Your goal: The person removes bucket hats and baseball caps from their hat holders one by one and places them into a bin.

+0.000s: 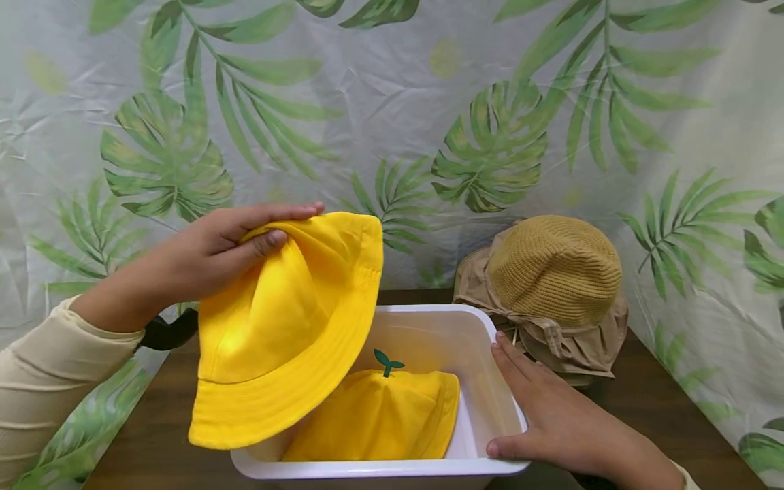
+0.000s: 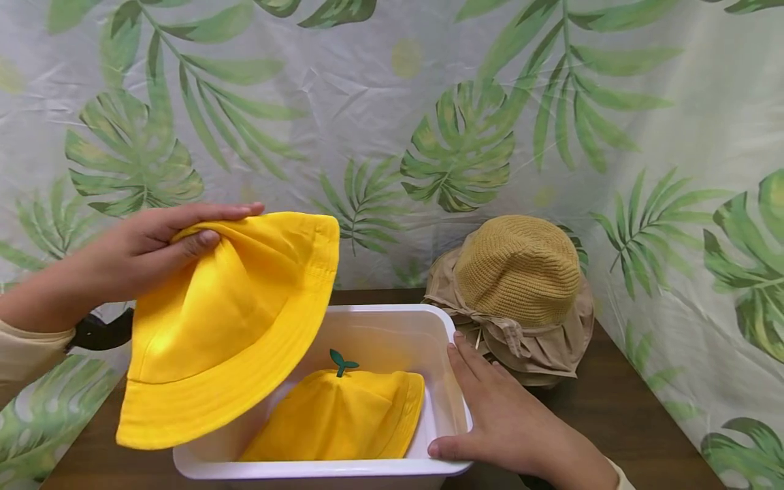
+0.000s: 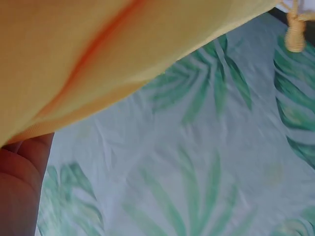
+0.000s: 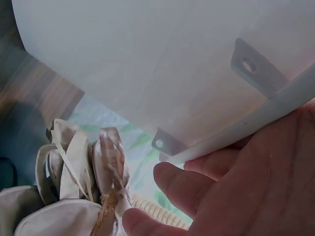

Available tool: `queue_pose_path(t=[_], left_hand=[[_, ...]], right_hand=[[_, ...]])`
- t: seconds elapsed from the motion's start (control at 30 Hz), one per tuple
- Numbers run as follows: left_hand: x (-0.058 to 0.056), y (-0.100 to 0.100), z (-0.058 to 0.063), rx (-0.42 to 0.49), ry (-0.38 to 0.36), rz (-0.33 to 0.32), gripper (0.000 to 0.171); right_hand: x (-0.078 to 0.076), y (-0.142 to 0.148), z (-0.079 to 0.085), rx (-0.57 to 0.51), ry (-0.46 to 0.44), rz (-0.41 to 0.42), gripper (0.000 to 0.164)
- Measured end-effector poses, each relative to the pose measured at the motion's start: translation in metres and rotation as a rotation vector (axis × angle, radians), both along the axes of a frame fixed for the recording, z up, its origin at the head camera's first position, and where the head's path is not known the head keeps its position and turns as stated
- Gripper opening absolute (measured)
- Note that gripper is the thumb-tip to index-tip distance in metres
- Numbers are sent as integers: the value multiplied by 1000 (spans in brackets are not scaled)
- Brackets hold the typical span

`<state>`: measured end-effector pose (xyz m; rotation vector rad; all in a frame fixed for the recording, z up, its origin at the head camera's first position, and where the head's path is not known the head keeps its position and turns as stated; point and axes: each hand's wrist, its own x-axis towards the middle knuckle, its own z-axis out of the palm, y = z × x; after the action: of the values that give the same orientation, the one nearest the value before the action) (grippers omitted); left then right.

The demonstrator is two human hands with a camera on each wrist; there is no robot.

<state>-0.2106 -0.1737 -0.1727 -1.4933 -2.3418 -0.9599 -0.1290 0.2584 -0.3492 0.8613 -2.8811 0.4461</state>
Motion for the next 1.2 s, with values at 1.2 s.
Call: queue_pose_path(t=[1.2], left_hand=[[-26,107,-58,-339,-222,-525,40]], right_hand=[[0,0,2,38,12,5,111]])
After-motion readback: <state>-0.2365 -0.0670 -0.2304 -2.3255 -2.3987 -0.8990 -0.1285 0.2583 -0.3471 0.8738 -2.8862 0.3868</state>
